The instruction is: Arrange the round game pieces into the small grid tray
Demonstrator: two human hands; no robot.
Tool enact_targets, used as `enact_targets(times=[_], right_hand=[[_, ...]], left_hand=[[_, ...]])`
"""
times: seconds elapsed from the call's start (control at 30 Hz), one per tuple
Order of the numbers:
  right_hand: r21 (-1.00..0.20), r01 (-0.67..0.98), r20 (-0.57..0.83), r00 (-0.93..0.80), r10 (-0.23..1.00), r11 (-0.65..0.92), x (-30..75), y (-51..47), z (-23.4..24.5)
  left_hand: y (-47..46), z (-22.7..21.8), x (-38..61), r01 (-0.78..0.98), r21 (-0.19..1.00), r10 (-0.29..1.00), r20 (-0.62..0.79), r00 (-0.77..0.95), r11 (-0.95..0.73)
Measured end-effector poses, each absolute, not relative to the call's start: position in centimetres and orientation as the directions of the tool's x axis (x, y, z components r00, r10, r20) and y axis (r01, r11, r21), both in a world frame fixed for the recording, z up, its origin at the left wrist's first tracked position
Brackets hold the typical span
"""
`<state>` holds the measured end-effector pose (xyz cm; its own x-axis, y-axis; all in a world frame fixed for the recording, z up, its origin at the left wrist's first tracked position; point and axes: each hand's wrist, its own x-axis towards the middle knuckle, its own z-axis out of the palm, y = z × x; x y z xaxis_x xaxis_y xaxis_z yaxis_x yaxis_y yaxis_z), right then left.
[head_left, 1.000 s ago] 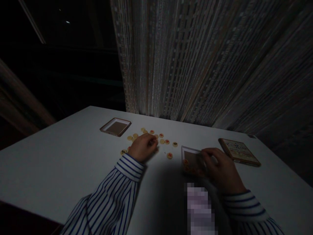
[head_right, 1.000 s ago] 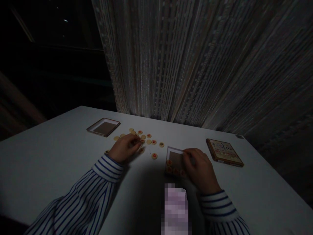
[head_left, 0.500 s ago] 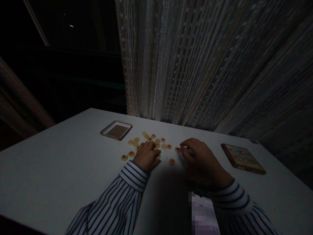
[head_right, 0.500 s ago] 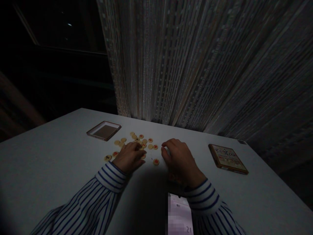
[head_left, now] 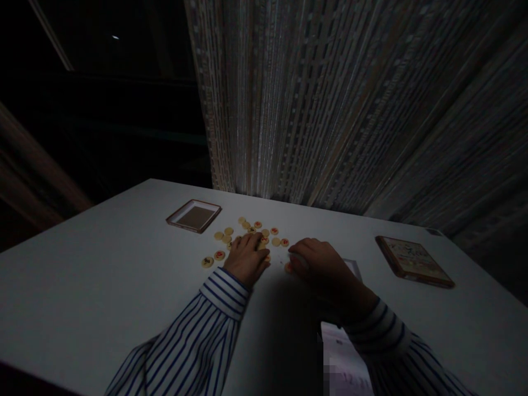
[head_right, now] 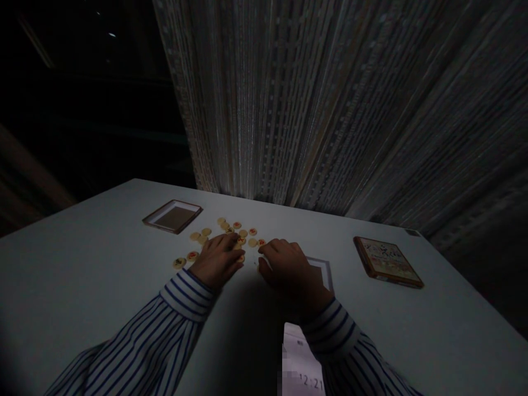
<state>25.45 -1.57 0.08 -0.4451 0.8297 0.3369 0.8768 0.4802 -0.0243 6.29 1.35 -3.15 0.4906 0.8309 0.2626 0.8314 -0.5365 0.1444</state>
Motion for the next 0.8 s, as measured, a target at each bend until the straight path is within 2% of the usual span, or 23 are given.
enact_targets(times=[0.3, 0.53, 0.8], right_hand=[[-0.021, 0.875, 0.333, -0.451, 0.828, 0.485, 25.66, -1.65, 0.11], [-0.028, 0.882, 0.330, -0.436, 0.837, 0.471, 25.61, -1.83, 0.30], [-0.018, 0.885, 0.288, -0.441, 0.850, 0.465, 25.74, -1.67, 0.38]], left_hand=[[1.43, -2.64, 6.53, 0.803, 0.132, 0.787, 0.340, 0.514, -0.581], [1.53, -2.37, 6.71, 0.733, 0.172, 0.702, 0.492, 0.515, -0.658], [1.37, -2.34, 6.90, 0.668, 0.232, 0.659, 0.561, 0.501, -0.707]])
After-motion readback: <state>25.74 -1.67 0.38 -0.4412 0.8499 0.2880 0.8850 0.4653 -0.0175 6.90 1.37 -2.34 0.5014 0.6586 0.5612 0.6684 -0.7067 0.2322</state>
